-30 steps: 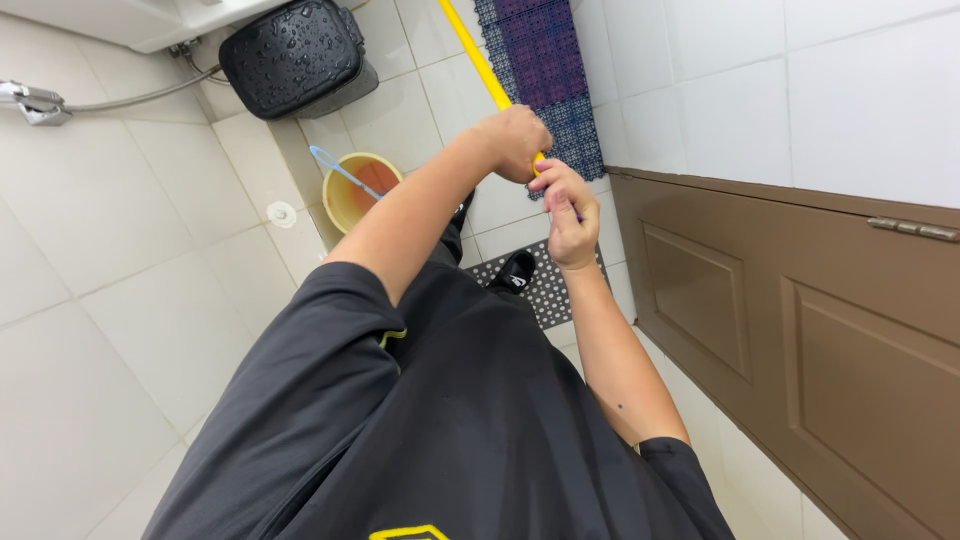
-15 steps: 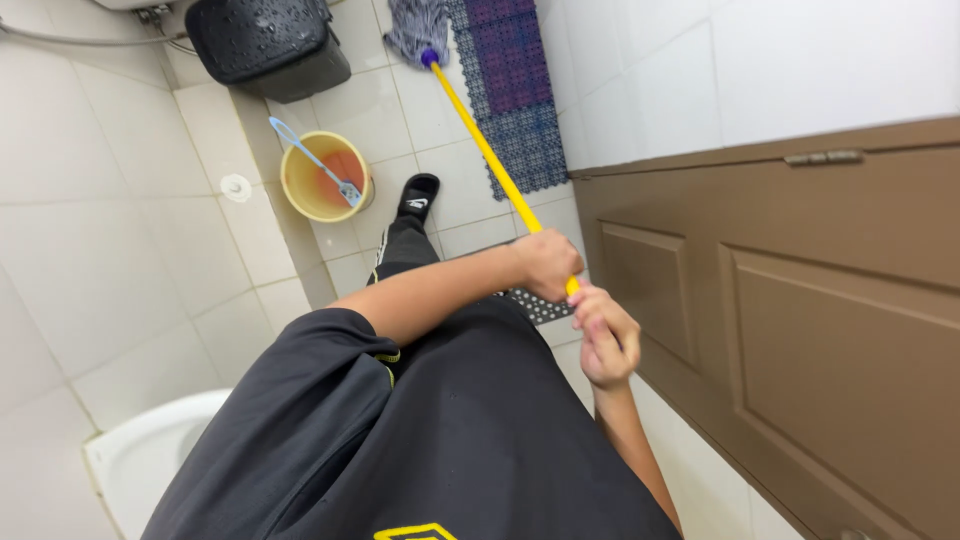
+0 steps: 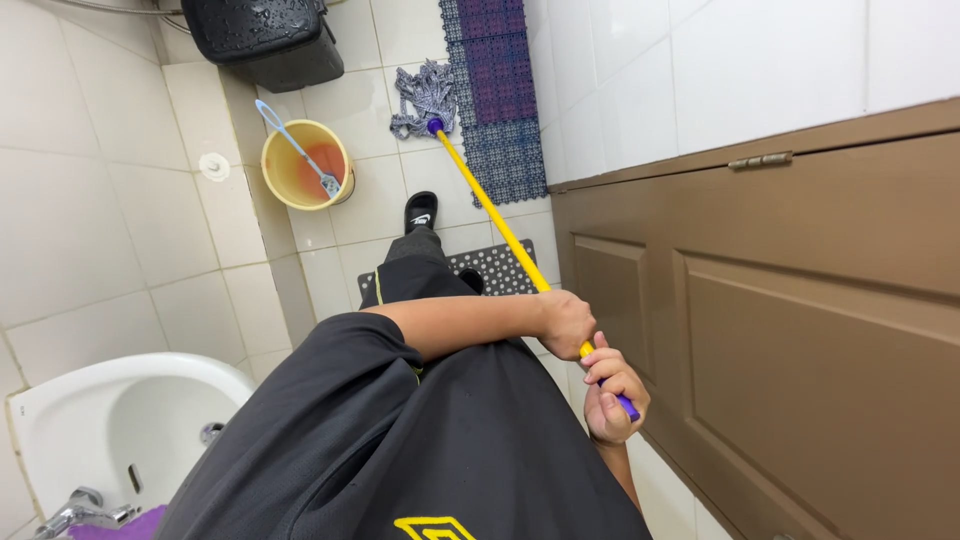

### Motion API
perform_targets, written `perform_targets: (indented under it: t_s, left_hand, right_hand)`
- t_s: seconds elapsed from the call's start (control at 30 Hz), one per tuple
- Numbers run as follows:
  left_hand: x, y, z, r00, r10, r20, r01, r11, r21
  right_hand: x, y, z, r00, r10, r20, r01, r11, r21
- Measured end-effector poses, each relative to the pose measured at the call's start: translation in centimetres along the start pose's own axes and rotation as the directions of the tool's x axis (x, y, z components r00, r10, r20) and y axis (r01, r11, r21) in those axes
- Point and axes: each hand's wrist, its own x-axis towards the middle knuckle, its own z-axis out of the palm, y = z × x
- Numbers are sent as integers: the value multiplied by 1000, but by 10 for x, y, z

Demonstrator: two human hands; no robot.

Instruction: The person mops the tiled floor of a bathroom using a yellow-handled mop. They move the mop back and forth across the floor, cleaning around the toilet, sink, and a small mat.

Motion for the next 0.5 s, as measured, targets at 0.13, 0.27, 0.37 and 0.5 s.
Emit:
perform_targets:
  t_s: [0.13, 0.27, 0.37, 0.5]
  left_hand:
    - [4, -28, -12, 996, 76, -35, -72, 991, 113]
    - [-5, -97, -30, 993, 74, -87, -65, 993, 100]
    - [-23, -172, -56, 991, -3, -132, 19, 993, 121]
    - [-62, -263, -116, 976, -147, -157, 174, 969, 174]
  right_hand:
    - [21, 14, 1, 999, 16, 38, -13, 998, -56]
    - [72, 50, 21, 987, 65, 147, -41, 986, -162]
    - [126, 95, 51, 941, 94, 324, -2, 962, -272]
    - [200, 161, 100, 886, 107, 451, 70, 931, -359]
